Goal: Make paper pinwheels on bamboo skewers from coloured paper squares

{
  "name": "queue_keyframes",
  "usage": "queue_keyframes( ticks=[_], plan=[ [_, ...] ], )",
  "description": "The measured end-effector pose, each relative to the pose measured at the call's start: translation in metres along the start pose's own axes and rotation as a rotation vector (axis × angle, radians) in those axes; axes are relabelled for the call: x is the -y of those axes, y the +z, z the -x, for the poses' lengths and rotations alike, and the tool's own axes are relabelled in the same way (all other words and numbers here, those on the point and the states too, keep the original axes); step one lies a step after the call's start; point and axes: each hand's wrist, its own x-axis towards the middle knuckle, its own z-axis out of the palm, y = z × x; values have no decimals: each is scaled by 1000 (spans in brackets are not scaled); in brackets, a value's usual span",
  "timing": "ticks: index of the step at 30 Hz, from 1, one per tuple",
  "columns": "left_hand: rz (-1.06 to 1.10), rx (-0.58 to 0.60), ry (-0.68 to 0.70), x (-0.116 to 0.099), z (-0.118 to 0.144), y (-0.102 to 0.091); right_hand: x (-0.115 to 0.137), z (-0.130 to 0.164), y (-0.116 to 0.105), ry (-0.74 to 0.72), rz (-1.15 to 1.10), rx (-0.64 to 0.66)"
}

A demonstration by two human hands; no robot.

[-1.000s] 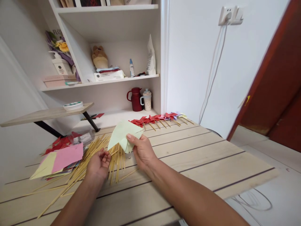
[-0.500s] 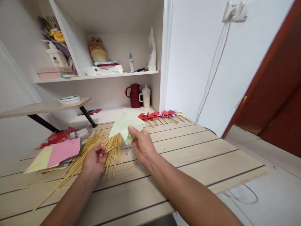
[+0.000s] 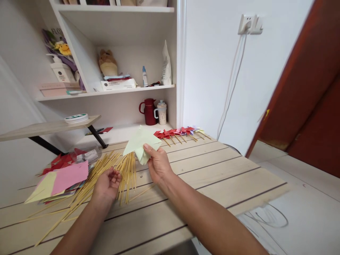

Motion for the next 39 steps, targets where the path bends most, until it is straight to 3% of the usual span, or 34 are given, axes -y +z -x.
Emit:
queue_keyframes(
  ticks=[3, 5, 8, 10, 17, 23, 30, 39],
  plan=[
    [0, 8, 54, -1, 3, 1, -1, 0, -1, -9, 12, -5],
    [11, 60, 176, -1, 6, 2, -3, 2, -1, -6, 28, 1],
    [0, 251, 390, 1, 11, 4, -9, 6, -1, 30, 49, 8],
    [-45, 405, 438, 6, 15, 4, -12, 9, -1, 47, 49, 12],
    [-158, 693, 399, 27, 21, 3, -15, 8, -1, 65, 19, -10],
    [-131, 924, 403, 30, 33, 3, -18, 12, 0, 61, 37, -48],
    [-227, 798, 393, 34, 39, 5, -24, 19, 2, 83, 24, -4],
    [-134, 675, 423, 31, 29, 5, -24, 20, 0, 55, 57, 13]
  ],
)
